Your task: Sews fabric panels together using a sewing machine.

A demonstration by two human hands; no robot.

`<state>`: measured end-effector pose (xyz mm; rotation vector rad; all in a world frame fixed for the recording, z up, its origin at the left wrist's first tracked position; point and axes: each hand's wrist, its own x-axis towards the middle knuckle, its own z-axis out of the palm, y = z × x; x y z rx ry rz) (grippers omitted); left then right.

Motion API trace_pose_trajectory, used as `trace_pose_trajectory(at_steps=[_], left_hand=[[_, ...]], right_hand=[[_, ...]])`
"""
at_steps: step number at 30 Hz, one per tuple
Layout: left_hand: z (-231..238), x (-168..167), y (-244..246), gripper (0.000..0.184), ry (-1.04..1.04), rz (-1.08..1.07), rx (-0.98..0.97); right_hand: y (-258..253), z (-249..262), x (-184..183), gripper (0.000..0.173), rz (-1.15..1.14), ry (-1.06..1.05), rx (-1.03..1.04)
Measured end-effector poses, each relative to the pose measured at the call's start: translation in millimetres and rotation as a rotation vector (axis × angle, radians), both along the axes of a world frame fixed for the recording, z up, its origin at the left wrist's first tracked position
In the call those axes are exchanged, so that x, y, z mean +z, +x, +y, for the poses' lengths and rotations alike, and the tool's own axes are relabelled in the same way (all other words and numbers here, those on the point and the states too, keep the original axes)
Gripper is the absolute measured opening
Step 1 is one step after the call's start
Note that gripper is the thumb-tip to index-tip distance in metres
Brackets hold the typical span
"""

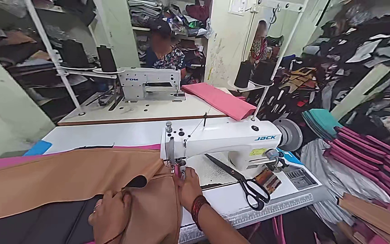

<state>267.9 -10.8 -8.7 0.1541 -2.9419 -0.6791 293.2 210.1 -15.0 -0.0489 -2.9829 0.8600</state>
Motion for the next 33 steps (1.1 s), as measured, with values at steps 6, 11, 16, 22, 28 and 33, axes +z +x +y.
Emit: trace_pose_trajectory(at_steps=[6,11,16,22,28,33], left_hand=[[-27,7,-4,0.048,0.054,-0.114,-0.179],[-39,8,4,0.058,0.097,-0.124,-0.285],[-35,-9,2,0.048,0.102,0.023,-0.236],[-29,-10,3,0.041,0.092,0.056,-0.166],[-23,-9,1,0.041,0.081,0.062,-0.144],[-19,-5,-8,0.039,0.077,0.039,-0.112]], right_hand=[[3,0,-7,0.039,0.042,0.013,0.025],[10,1,-10,0.036,0.138,0.001,0.098],[11,1,-12,0.037,0.152,0.023,0.128],[14,0,-11,0.036,0.17,0.037,0.139],[11,-1,-14,0.036,0.197,0.144,0.163],[6,-1,-15,0.037,0.202,0.198,0.167]])
